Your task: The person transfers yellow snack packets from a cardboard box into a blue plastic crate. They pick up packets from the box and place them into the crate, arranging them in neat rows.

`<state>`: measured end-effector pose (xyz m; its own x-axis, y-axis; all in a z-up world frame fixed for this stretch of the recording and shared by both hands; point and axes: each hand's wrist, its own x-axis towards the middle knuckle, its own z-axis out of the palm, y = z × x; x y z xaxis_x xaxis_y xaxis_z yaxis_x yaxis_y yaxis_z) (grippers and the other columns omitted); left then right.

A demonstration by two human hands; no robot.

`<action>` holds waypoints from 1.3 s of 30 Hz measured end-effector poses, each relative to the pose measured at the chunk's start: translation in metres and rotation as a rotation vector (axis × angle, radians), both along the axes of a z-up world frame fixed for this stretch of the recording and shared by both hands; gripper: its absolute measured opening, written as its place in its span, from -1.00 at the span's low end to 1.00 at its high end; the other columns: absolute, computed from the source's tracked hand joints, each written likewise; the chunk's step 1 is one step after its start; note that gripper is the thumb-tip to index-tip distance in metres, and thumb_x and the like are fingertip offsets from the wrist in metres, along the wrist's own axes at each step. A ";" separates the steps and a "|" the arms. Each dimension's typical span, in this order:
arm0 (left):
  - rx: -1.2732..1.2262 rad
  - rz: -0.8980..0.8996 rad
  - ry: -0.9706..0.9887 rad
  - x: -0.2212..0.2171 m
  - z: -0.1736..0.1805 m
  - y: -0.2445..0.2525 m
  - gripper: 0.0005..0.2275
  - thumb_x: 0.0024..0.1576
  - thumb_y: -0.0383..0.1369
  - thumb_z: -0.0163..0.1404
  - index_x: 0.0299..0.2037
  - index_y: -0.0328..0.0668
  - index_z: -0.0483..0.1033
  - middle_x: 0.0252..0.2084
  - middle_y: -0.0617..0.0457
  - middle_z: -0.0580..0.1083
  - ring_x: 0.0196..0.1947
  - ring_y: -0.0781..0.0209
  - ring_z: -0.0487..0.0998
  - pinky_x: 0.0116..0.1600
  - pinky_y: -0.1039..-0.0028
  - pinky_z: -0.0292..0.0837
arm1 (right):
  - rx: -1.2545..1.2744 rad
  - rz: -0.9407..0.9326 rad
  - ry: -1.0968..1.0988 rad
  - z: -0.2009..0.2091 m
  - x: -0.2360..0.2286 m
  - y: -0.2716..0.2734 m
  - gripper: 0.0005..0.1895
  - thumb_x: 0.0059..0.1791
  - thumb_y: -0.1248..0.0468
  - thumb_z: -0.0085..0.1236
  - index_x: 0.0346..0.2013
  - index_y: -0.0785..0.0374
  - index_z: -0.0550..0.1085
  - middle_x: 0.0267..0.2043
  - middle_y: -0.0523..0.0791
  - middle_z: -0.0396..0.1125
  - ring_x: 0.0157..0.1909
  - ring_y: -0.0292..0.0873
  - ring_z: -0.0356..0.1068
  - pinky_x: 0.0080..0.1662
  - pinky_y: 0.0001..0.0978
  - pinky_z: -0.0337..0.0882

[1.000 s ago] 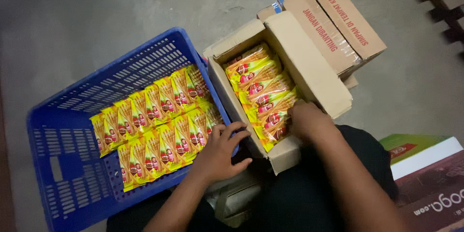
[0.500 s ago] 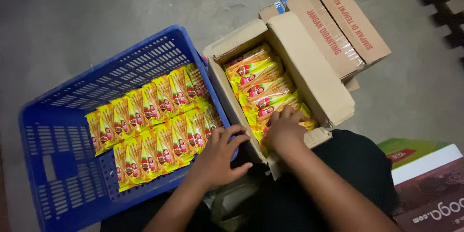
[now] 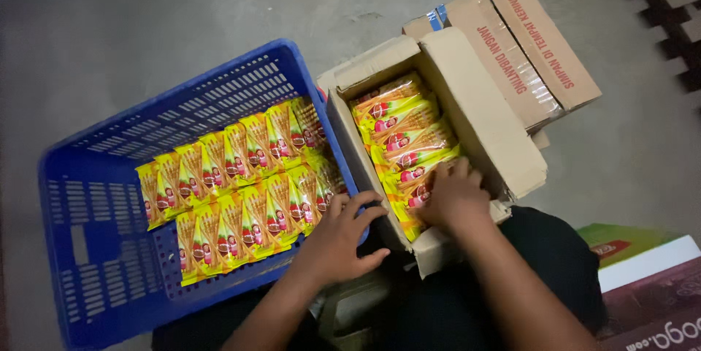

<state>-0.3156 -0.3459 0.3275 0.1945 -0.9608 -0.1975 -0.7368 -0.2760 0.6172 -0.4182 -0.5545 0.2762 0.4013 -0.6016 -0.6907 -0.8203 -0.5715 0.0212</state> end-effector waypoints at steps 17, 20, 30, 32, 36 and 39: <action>-0.023 -0.010 -0.039 0.001 -0.006 0.001 -0.50 0.13 -0.08 0.11 0.24 0.01 0.33 0.39 0.08 0.18 0.14 -0.15 0.21 -0.01 -0.05 0.42 | 0.211 0.082 0.269 -0.005 0.003 -0.023 0.04 0.04 -0.28 -0.05 0.56 0.08 -0.31 0.51 0.07 0.07 0.48 0.10 0.17 0.36 -0.07 0.22; 0.005 -0.045 -0.005 0.001 -0.007 0.002 -0.50 0.17 -0.06 0.05 0.28 0.03 0.30 0.41 0.10 0.14 0.17 -0.18 0.18 0.07 -0.08 0.37 | 0.255 0.154 0.310 0.009 0.000 -0.019 -0.04 0.08 -0.23 -0.18 0.58 -0.01 -0.36 0.51 0.14 0.02 0.47 0.14 0.16 0.31 -0.06 0.27; -0.265 0.063 -0.103 -0.008 -0.011 0.014 -0.71 0.17 -0.28 0.01 0.10 -0.04 0.49 0.21 0.00 0.39 -0.01 -0.22 0.44 0.10 0.05 0.41 | 0.007 0.045 -0.434 0.000 -0.059 -0.018 -0.58 0.03 0.10 -0.01 0.10 0.25 0.40 -0.07 0.19 0.50 0.10 0.27 0.48 0.10 0.15 0.46; -0.316 0.099 -0.089 -0.008 -0.013 0.020 -0.75 0.17 -0.33 0.01 0.05 -0.07 0.52 0.20 -0.03 0.42 -0.02 -0.25 0.48 0.13 0.03 0.41 | -0.023 -0.022 -0.595 0.006 -0.073 -0.011 -0.64 0.06 0.19 -0.03 0.04 0.36 0.46 -0.11 0.28 0.49 0.07 0.36 0.47 0.08 0.24 0.44; -0.584 0.407 0.137 -0.003 -0.035 0.037 -0.86 0.22 -0.39 0.00 -0.07 -0.12 0.56 0.03 -0.05 0.48 0.01 -0.20 0.54 0.11 0.13 0.46 | 0.028 -0.178 -0.893 0.011 -0.091 0.001 -0.72 0.10 0.26 0.00 0.04 0.34 0.49 -0.04 0.19 0.47 0.13 0.27 0.45 0.12 0.09 0.45; -0.704 0.514 0.178 -0.003 -0.036 0.067 -0.92 0.21 -0.40 0.02 -0.18 -0.10 0.59 -0.17 -0.01 0.52 -0.13 -0.12 0.58 0.00 0.20 0.50 | 0.056 -0.170 -0.957 0.004 -0.091 0.019 -0.71 0.07 0.28 0.09 0.03 0.40 0.50 -0.02 0.23 0.45 0.12 0.30 0.45 0.10 0.09 0.51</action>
<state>-0.3184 -0.2792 0.2919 0.6581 -0.6729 0.3377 -0.5032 -0.0595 0.8621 -0.5096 -0.5355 0.2802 0.7187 -0.6795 -0.1473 -0.5482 -0.4236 -0.7211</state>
